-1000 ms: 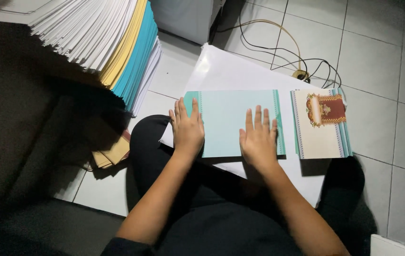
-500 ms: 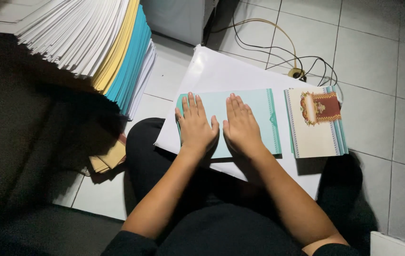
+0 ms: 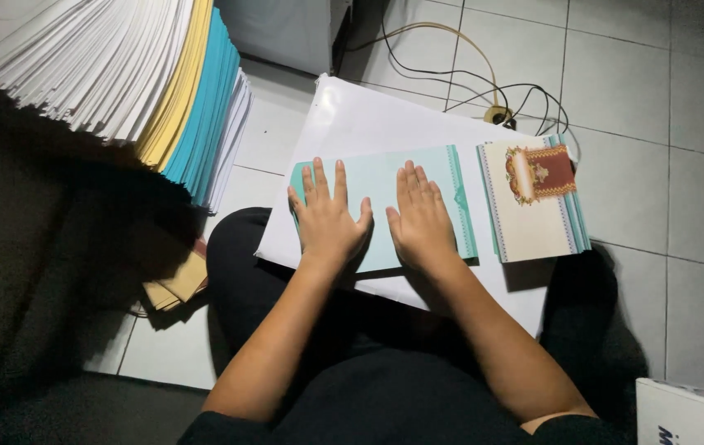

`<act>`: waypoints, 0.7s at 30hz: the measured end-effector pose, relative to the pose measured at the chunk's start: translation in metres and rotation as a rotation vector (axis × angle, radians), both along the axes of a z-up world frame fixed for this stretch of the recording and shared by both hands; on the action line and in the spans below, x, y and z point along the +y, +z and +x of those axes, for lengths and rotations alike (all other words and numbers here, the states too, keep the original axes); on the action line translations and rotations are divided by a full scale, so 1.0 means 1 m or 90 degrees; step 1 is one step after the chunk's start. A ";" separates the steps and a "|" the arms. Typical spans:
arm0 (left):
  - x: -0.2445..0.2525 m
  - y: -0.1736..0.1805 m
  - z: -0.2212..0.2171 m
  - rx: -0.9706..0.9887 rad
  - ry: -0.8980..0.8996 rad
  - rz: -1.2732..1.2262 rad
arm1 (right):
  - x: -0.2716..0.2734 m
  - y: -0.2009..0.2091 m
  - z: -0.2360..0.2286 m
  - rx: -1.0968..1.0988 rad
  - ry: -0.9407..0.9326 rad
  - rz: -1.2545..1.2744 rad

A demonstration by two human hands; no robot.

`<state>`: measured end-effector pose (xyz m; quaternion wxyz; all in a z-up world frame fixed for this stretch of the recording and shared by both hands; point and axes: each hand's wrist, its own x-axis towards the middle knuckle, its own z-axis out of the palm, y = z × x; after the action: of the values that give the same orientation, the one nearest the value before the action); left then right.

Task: The person inserts a decorative cover sheet into a light blue book cover, smooths it down, and repeats this process for multiple books. The person handles each book individually, placing the cover inside and pressing it flat.

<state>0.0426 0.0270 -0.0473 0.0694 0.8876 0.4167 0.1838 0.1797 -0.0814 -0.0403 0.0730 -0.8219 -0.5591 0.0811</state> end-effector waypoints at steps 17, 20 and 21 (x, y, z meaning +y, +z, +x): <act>-0.001 -0.014 -0.006 -0.133 -0.042 0.138 | -0.104 0.021 0.084 -0.112 -0.289 0.195; -0.003 -0.003 -0.006 -0.139 -0.049 0.127 | -0.108 0.023 0.093 -0.069 -0.291 0.175; -0.004 0.002 -0.007 -0.145 -0.054 0.117 | -0.110 0.025 0.096 -0.032 -0.296 0.161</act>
<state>0.0357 0.0227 -0.0450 0.0423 0.8806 0.3494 0.3174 0.2755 -0.1910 -0.0155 0.1779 -0.9142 -0.3629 -0.0293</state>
